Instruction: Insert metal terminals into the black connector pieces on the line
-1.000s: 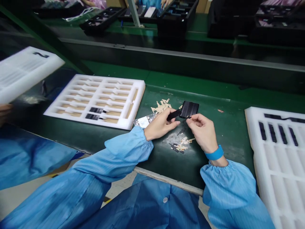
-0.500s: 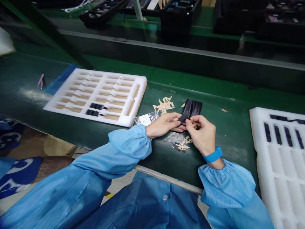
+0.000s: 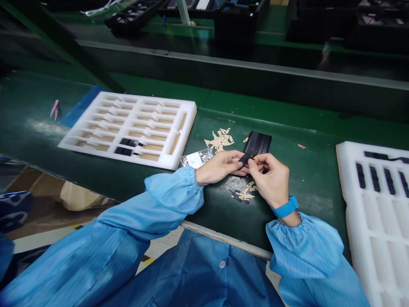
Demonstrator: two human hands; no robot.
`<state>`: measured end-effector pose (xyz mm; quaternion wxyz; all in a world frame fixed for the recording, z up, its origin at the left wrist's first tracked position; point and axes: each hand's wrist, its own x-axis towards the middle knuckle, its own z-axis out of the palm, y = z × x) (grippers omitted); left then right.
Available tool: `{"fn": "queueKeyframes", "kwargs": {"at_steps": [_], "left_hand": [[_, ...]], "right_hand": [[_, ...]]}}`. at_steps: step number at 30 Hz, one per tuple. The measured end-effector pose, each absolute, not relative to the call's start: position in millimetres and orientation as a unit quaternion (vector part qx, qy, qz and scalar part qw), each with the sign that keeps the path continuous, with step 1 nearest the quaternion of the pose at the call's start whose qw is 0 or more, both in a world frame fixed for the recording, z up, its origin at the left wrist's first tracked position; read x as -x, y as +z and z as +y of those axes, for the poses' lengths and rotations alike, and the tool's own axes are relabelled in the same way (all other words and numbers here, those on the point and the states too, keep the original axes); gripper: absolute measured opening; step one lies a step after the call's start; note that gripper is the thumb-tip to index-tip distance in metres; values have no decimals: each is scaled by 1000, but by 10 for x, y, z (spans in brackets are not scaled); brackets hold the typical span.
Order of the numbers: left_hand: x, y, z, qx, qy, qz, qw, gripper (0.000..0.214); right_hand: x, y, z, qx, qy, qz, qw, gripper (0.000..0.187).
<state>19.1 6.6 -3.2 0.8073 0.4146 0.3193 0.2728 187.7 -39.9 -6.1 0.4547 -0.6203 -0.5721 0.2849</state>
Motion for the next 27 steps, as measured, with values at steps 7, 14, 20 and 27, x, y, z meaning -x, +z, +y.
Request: {"fn": "queueKeyframes", "kwargs": {"at_steps": [7, 14, 20, 27], "left_hand": [[-190, -46, 68, -416, 274, 319, 806, 16], [-188, -69, 66, -417, 275, 316, 807, 17], [-198, -28, 59, -412, 270, 331, 805, 20], [-201, -15, 50, -415, 270, 335, 802, 18]], "right_hand": [[-1873, -48, -399, 621, 289, -572, 452, 20], [-1879, -67, -395, 621, 289, -571, 452, 23], [-1870, -59, -393, 623, 287, -570, 452, 20], [-1875, -63, -393, 627, 280, -573, 447, 18]]}}
